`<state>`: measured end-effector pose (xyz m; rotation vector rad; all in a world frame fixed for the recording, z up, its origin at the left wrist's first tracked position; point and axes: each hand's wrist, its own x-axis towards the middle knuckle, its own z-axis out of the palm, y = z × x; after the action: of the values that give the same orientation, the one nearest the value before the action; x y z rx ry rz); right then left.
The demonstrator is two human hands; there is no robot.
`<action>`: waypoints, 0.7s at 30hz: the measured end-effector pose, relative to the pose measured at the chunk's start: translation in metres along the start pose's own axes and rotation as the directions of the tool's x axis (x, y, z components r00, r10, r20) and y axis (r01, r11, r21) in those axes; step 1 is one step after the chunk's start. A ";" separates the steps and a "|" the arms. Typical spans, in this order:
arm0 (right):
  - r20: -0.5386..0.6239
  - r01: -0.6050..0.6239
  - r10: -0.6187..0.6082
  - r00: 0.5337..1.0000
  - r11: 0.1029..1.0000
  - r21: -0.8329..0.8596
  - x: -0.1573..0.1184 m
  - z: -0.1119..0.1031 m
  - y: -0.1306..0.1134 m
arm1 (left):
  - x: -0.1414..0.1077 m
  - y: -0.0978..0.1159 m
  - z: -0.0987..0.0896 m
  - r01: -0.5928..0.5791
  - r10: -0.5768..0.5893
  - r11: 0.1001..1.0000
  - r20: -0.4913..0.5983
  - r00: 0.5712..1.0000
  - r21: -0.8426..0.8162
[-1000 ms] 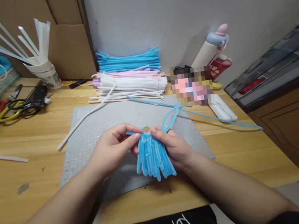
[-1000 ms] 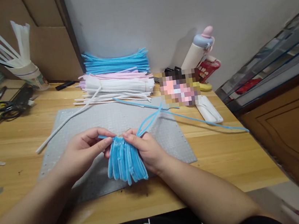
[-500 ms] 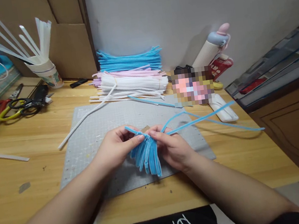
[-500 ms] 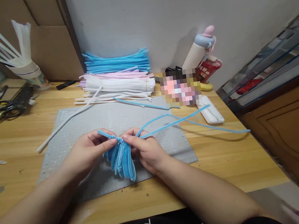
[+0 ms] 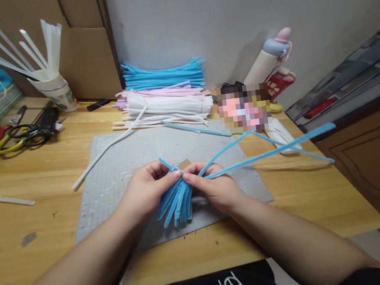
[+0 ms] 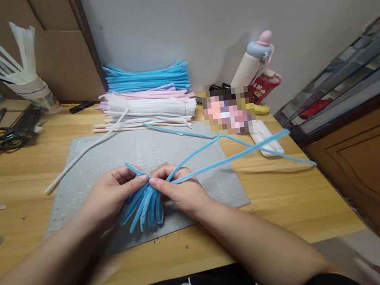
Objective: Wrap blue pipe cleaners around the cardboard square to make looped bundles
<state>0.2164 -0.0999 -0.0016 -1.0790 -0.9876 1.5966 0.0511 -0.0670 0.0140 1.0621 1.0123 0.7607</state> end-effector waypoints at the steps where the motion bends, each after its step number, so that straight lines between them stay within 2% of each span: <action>1: 0.011 -0.001 0.001 1.000 1.000 -0.005 0.000 0.000 0.000 | 0.000 0.000 0.000 -0.001 0.001 1.000 -0.007 1.000 0.006; 4: 0.015 0.008 -0.007 1.000 0.999 -0.038 0.000 -0.001 -0.002 | -0.001 0.002 -0.001 -0.011 0.011 1.000 -0.004 1.000 0.015; 10: -0.073 0.048 -0.051 0.996 0.998 -0.042 0.000 0.000 -0.006 | -0.001 0.005 0.001 -0.031 0.030 0.999 0.045 0.999 0.020; 13: -0.110 0.071 -0.076 0.991 0.996 -0.047 0.001 0.001 -0.006 | 0.000 0.004 -0.001 0.000 -0.013 0.991 0.095 0.995 0.135; 16: -0.138 0.103 -0.104 0.985 0.995 -0.013 0.001 0.000 -0.006 | 0.001 0.003 -0.003 0.002 -0.018 0.974 0.069 0.997 0.224; 19: -0.156 0.133 -0.121 0.980 0.989 0.071 0.002 -0.002 -0.008 | 0.002 0.004 -0.005 -0.041 0.041 0.987 0.002 0.999 0.155; 21: -0.151 0.121 -0.102 0.983 0.985 0.120 0.002 -0.003 -0.009 | 0.002 0.005 -0.005 -0.060 0.059 0.996 0.007 0.998 0.066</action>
<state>0.2211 -0.0950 0.0058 -1.0173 -0.8225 1.4491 0.0468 -0.0618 0.0174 1.1556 1.0108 0.7764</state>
